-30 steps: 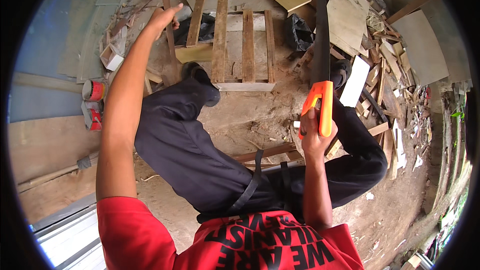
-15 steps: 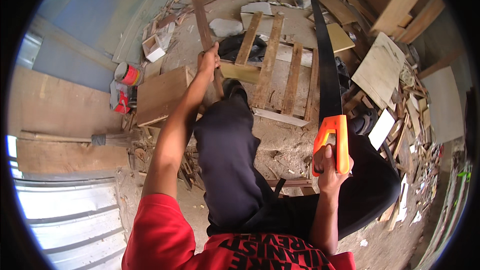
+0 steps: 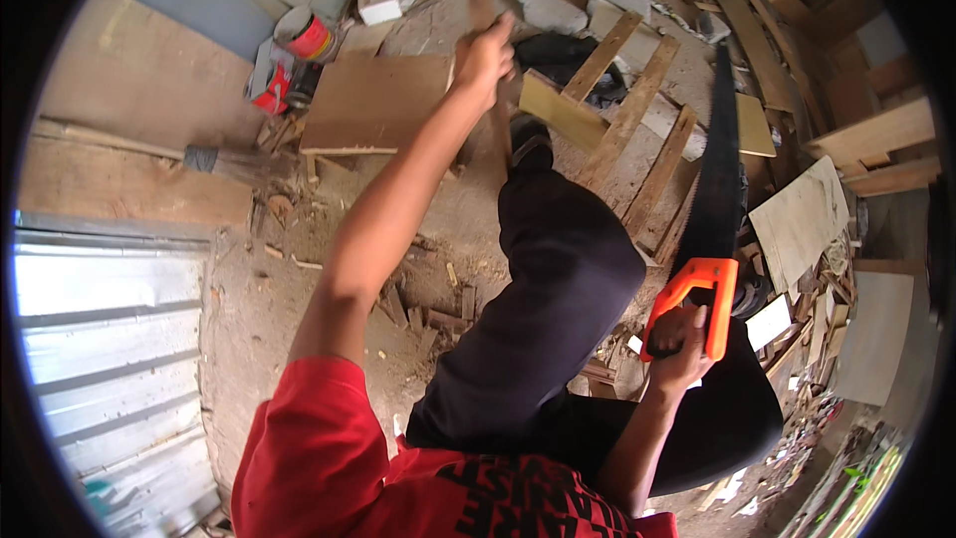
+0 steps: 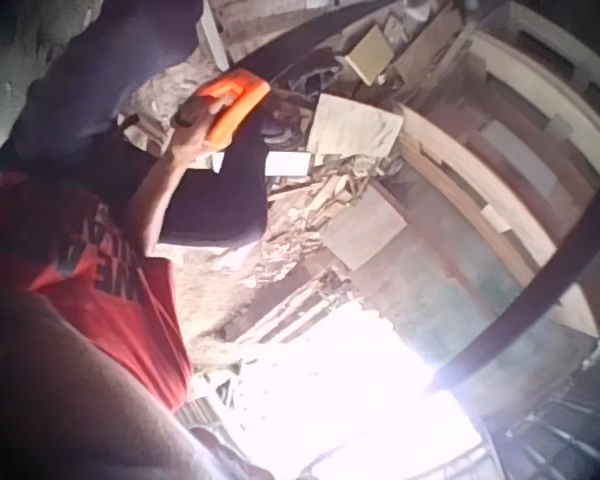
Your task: The person sits on the floor and uses a hand saw to cut a wooden frame. They repeatedly saw through the wood, repositioning the frame as needed to complete the cuts.
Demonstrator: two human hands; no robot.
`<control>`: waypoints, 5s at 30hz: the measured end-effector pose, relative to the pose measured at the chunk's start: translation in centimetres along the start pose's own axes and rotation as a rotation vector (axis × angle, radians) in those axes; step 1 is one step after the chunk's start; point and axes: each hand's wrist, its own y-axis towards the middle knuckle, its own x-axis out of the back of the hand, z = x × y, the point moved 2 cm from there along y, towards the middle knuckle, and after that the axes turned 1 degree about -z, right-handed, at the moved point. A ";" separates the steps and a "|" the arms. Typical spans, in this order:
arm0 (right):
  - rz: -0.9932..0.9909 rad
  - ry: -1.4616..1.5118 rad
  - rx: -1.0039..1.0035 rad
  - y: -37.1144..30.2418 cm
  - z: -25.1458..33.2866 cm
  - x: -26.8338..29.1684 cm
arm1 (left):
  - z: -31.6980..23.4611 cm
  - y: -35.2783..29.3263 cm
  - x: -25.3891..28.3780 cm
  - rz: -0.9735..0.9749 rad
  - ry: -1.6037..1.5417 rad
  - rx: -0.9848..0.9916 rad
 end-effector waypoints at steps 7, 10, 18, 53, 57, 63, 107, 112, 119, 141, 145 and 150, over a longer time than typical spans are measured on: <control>0.048 -0.053 0.078 3.3 0.3 3.3 | -6.1 6.3 -7.5 0.049 0.042 -0.225; -0.047 -0.052 0.110 4.0 0.6 4.8 | -10.0 6.5 -14.4 0.159 0.051 -0.411; -0.287 -0.023 0.178 3.0 0.2 8.3 | -4.4 -0.2 -24.4 0.468 0.945 -0.596; -0.416 -0.252 0.079 -9.5 -5.6 11.1 | 27.0 -12.4 -21.3 0.912 1.437 -1.146; -0.323 -0.393 -0.061 -11.6 -7.1 11.9 | 28.0 -12.5 -20.7 0.723 1.374 -0.991; -0.180 -0.552 -0.247 -11.2 -7.1 11.0 | 28.4 -10.3 -20.7 0.685 1.208 -0.775; -0.254 -0.463 -0.257 -10.8 -10.2 11.4 | 31.6 -13.2 -22.6 0.621 1.504 -0.680; -0.227 -0.493 -0.295 -12.2 -9.1 11.5 | 32.5 -12.1 -21.6 0.652 1.503 -0.696; -0.301 -0.339 -0.459 -15.2 -5.8 11.1 | 31.3 -13.3 -22.2 0.618 1.496 -0.710; -0.247 -0.385 -0.398 -17.1 -5.8 11.1 | 31.2 -13.2 -22.8 0.681 1.562 -0.531; -0.259 -0.498 -0.257 -16.3 -7.2 11.5 | 31.6 -13.1 -22.1 0.628 1.527 -0.631; -0.345 -0.451 -0.324 -3.5 -13.5 10.9 | 30.4 -13.3 -23.1 0.774 1.581 -0.554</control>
